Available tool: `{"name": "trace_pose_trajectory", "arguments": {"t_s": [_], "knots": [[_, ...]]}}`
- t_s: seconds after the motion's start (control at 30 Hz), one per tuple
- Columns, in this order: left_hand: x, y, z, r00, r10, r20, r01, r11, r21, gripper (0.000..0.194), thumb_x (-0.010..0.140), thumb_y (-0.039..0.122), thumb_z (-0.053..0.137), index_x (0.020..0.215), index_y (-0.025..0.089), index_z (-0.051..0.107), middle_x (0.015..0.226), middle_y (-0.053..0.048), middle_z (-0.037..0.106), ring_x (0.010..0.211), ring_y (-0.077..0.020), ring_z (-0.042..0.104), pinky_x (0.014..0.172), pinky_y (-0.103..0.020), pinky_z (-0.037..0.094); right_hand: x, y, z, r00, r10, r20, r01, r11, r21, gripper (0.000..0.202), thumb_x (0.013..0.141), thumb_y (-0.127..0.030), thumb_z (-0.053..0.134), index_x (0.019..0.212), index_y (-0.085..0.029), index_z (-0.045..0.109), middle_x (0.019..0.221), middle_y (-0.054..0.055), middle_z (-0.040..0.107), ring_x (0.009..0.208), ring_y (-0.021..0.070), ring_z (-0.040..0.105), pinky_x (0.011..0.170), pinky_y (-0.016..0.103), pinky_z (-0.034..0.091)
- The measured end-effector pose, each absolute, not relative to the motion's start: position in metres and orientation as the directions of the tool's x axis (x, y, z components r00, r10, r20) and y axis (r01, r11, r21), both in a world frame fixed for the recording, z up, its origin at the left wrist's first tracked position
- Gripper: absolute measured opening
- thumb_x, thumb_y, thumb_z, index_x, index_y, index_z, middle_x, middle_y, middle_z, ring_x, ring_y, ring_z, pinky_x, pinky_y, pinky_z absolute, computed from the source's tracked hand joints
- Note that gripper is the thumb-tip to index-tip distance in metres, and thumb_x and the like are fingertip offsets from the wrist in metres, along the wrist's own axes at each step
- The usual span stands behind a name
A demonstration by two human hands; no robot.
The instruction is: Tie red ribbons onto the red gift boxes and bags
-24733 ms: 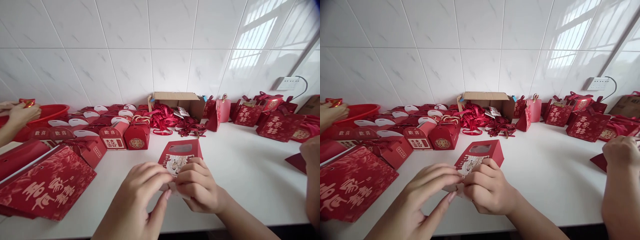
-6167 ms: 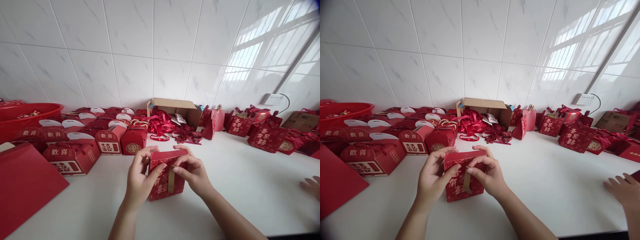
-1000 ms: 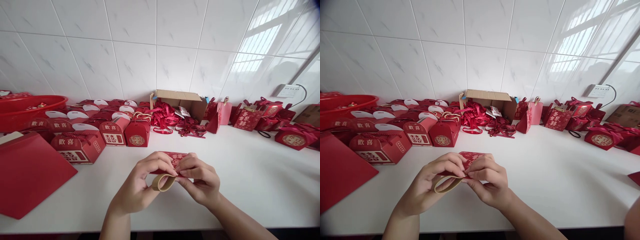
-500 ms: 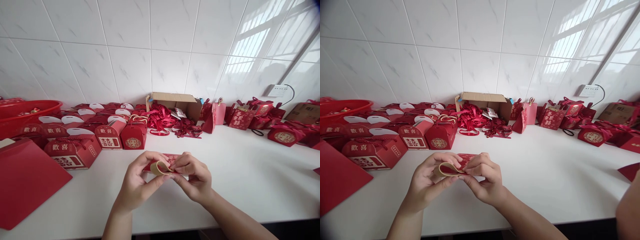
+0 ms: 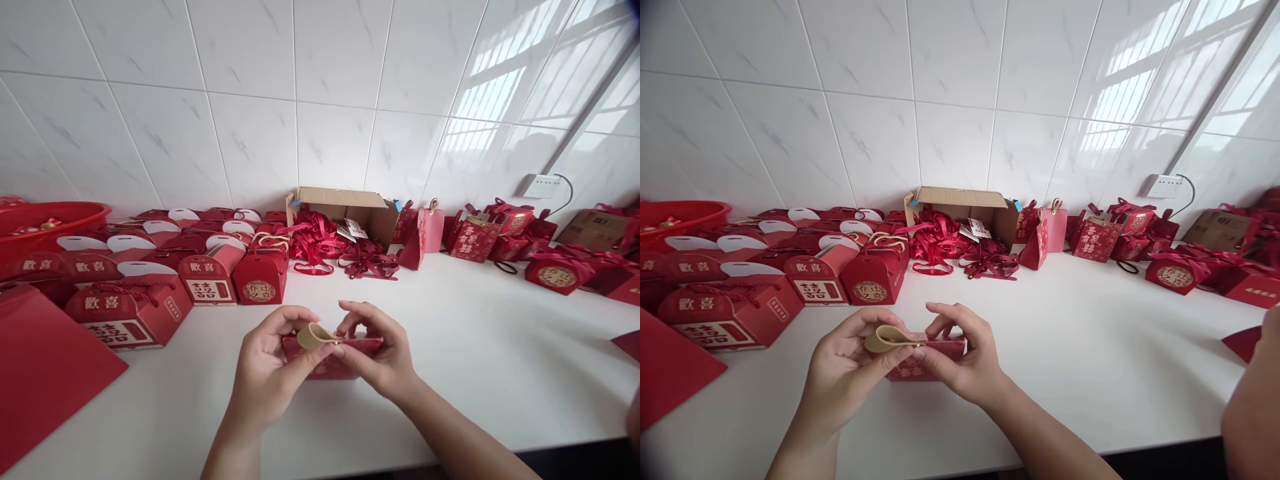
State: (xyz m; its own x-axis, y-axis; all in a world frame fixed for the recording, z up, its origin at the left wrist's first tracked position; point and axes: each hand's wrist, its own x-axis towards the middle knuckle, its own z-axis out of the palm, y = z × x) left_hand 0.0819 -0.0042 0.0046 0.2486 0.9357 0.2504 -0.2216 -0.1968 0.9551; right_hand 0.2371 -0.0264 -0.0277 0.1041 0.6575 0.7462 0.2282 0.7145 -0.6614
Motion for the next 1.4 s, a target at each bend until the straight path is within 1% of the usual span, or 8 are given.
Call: {"name": "trace_pose_trajectory", "arguments": {"t_s": [0.13, 0.33, 0.7, 0.83, 0.97, 1.13, 1.3, 1.4], "knots": [[0.080, -0.006, 0.007, 0.252, 0.936, 0.244, -0.197, -0.197, 0.960, 0.024, 0.065, 0.024, 0.079, 0.084, 0.020, 0.064, 0.071, 0.000, 0.071, 0.062, -0.0119, 0.065, 0.057, -0.017, 0.054, 0.239, -0.025, -0.025, 0.011, 0.654, 0.756, 0.203, 0.739, -0.642, 0.024, 0.077, -0.017, 0.072, 0.101, -0.022, 0.070, 0.087, 0.004, 0.060, 0.074, 0.0130, 0.061, 0.068, 0.027, 0.053], [0.086, -0.003, 0.006, 0.242, 0.941, 0.237, -0.210, -0.188, 0.959, 0.022, 0.065, 0.022, 0.078, 0.082, 0.020, 0.064, 0.069, 0.002, 0.068, 0.060, -0.0091, 0.062, 0.056, -0.014, 0.051, 0.240, -0.025, -0.025, 0.049, 0.633, 0.773, 0.224, 0.747, -0.626, 0.009, 0.075, -0.013, 0.072, 0.082, -0.018, 0.067, 0.082, 0.004, 0.061, 0.072, 0.0123, 0.061, 0.067, 0.025, 0.052], [0.086, 0.004, 0.003, 0.254, 0.942, 0.219, -0.172, -0.179, 0.969, 0.020, 0.064, 0.021, 0.079, 0.079, 0.019, 0.067, 0.066, 0.003, 0.066, 0.063, -0.0105, 0.061, 0.060, -0.015, 0.049, 0.235, -0.029, -0.029, 0.144, 0.671, 0.727, 0.230, 0.692, -0.684, 0.015, 0.073, -0.012, 0.074, 0.069, -0.020, 0.062, 0.073, -0.001, 0.061, 0.066, 0.0104, 0.060, 0.061, 0.022, 0.051], [0.090, 0.007, 0.002, 0.228, 0.948, 0.222, -0.213, -0.174, 0.961, 0.019, 0.064, 0.019, 0.079, 0.077, 0.019, 0.066, 0.065, 0.004, 0.066, 0.062, -0.0093, 0.062, 0.060, -0.015, 0.048, 0.235, -0.026, -0.030, 0.155, 0.692, 0.705, 0.233, 0.668, -0.707, 0.013, 0.075, -0.015, 0.074, 0.071, -0.020, 0.063, 0.073, -0.001, 0.060, 0.066, 0.0103, 0.059, 0.062, 0.022, 0.050], [0.091, 0.009, -0.001, 0.218, 0.949, 0.226, -0.205, -0.182, 0.962, 0.023, 0.066, 0.021, 0.078, 0.082, 0.019, 0.062, 0.070, 0.003, 0.070, 0.065, -0.0106, 0.064, 0.063, -0.017, 0.050, 0.240, -0.024, -0.027, 0.116, 0.732, 0.672, 0.268, 0.628, -0.731, 0.006, 0.081, -0.022, 0.069, 0.084, -0.022, 0.064, 0.080, 0.001, 0.061, 0.074, 0.0130, 0.059, 0.068, 0.026, 0.049], [0.077, 0.014, 0.000, 0.044, 0.961, 0.271, -0.174, -0.260, 0.950, 0.032, 0.065, 0.023, 0.079, 0.092, 0.019, 0.061, 0.078, 0.001, 0.072, 0.073, -0.0132, 0.067, 0.071, -0.020, 0.050, 0.250, -0.021, -0.023, -0.110, 0.836, 0.538, 0.484, 0.518, -0.706, 0.030, 0.074, -0.033, 0.076, 0.099, -0.023, 0.061, 0.091, 0.003, 0.062, 0.086, 0.0187, 0.055, 0.076, 0.032, 0.047], [0.061, 0.020, 0.001, -0.039, 0.941, 0.336, -0.103, -0.338, 0.935, 0.039, 0.066, 0.026, 0.080, 0.099, 0.020, 0.059, 0.085, -0.001, 0.070, 0.081, -0.0158, 0.066, 0.082, -0.026, 0.049, 0.249, -0.017, -0.029, -0.275, 0.890, 0.365, 0.525, 0.456, -0.719, 0.023, 0.074, -0.029, 0.073, 0.091, -0.022, 0.060, 0.086, 0.001, 0.061, 0.073, 0.0146, 0.054, 0.062, 0.027, 0.048], [0.055, 0.025, 0.000, -0.039, 0.883, 0.467, -0.083, -0.469, 0.879, 0.046, 0.069, 0.027, 0.078, 0.109, 0.022, 0.057, 0.111, -0.005, 0.064, 0.101, -0.0179, 0.060, 0.085, -0.026, 0.049, 0.257, -0.011, -0.027, -0.287, 0.886, 0.363, 0.486, 0.462, -0.742, 0.022, 0.072, -0.020, 0.070, 0.093, -0.022, 0.061, 0.086, 0.000, 0.061, 0.067, 0.0116, 0.055, 0.055, 0.022, 0.048]]}}
